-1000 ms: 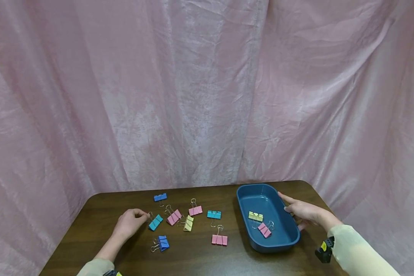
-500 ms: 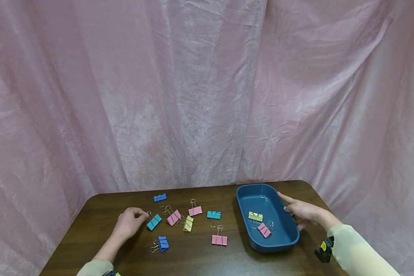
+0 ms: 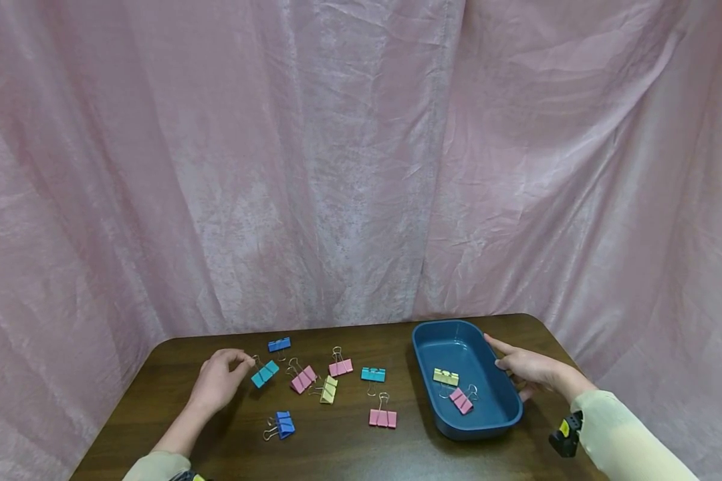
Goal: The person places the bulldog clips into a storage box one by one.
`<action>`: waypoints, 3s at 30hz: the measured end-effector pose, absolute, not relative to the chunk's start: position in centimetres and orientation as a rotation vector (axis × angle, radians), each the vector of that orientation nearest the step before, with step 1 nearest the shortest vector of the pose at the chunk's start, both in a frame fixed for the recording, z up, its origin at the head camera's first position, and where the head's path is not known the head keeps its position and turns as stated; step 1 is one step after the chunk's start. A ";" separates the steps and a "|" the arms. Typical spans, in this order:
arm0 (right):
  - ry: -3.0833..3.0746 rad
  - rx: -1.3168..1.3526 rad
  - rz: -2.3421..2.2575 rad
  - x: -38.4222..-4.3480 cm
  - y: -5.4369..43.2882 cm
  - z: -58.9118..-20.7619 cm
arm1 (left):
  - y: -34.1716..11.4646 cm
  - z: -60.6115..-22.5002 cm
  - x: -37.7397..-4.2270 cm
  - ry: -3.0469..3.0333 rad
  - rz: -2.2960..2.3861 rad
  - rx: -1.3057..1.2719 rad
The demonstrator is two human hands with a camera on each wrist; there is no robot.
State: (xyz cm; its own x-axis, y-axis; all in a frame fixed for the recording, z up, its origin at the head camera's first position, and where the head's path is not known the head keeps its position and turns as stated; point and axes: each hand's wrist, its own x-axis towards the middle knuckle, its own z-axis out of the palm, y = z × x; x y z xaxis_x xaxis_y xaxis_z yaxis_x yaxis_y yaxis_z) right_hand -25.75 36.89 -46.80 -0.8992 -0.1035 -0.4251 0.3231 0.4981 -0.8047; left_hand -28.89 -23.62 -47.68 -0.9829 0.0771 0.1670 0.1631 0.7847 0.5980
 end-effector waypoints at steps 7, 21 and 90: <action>2.332 0.184 -1.369 -25.8 36.8 -46.8 | -23.6 -46.6 -28.6 -2.801 -0.975 -0.217; 2.348 0.183 -1.356 -25.7 36.7 -46.7 | -22.6 -44.0 -27.9 -2.651 -1.003 -0.307; 2.305 0.164 -1.385 -25.9 37.1 -46.7 | -10.6 -41.9 -27.4 -2.586 -1.095 -0.594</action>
